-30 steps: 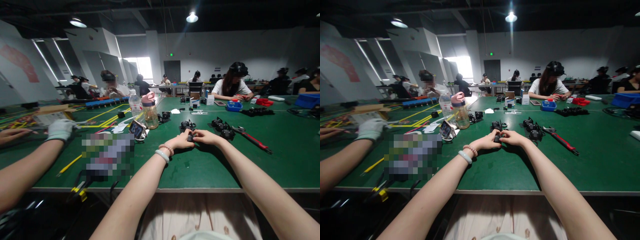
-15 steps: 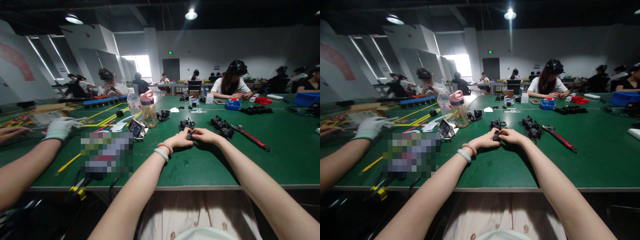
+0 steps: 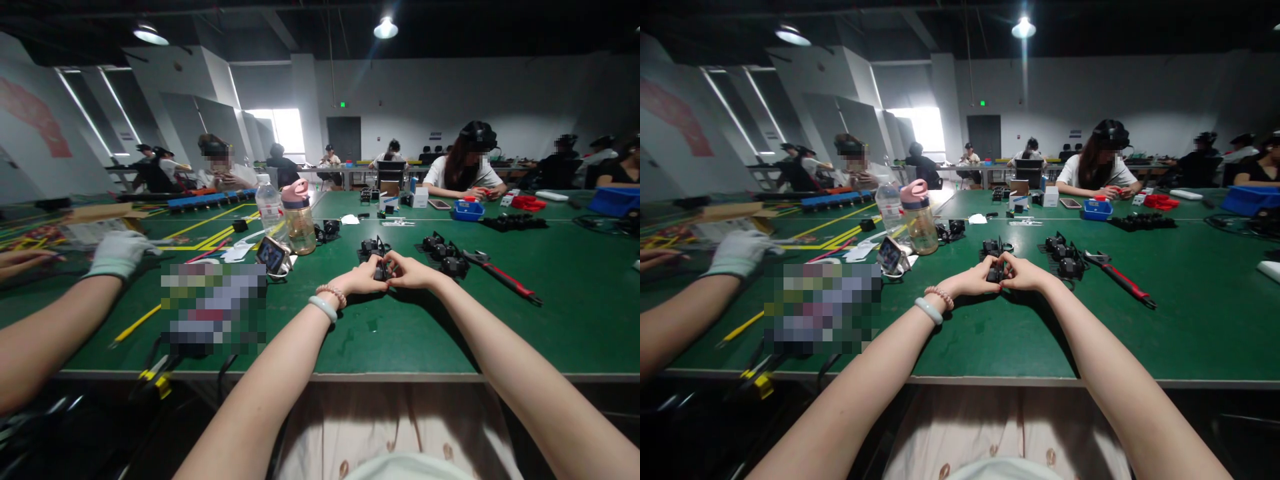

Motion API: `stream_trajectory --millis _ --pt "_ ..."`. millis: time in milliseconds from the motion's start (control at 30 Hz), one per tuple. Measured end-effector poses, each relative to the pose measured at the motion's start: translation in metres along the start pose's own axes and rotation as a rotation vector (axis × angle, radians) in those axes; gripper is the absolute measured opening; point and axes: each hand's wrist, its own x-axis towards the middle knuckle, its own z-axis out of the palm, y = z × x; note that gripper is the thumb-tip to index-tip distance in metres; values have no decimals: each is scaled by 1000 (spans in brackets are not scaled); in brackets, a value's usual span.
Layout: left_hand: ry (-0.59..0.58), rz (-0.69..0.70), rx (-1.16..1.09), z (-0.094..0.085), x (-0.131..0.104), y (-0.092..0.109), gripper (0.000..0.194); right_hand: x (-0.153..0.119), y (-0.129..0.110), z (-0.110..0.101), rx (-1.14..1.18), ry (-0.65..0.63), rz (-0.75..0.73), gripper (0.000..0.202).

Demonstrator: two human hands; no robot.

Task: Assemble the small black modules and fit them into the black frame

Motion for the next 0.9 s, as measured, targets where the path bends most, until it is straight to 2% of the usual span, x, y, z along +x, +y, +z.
stream_trajectory --millis 233,900 --pt "16 31 -18 1 1 -3 61 1 1 2 -7 9 -29 41" --pt "14 27 9 3 4 -9 59 1 2 1 -9 13 8 36"
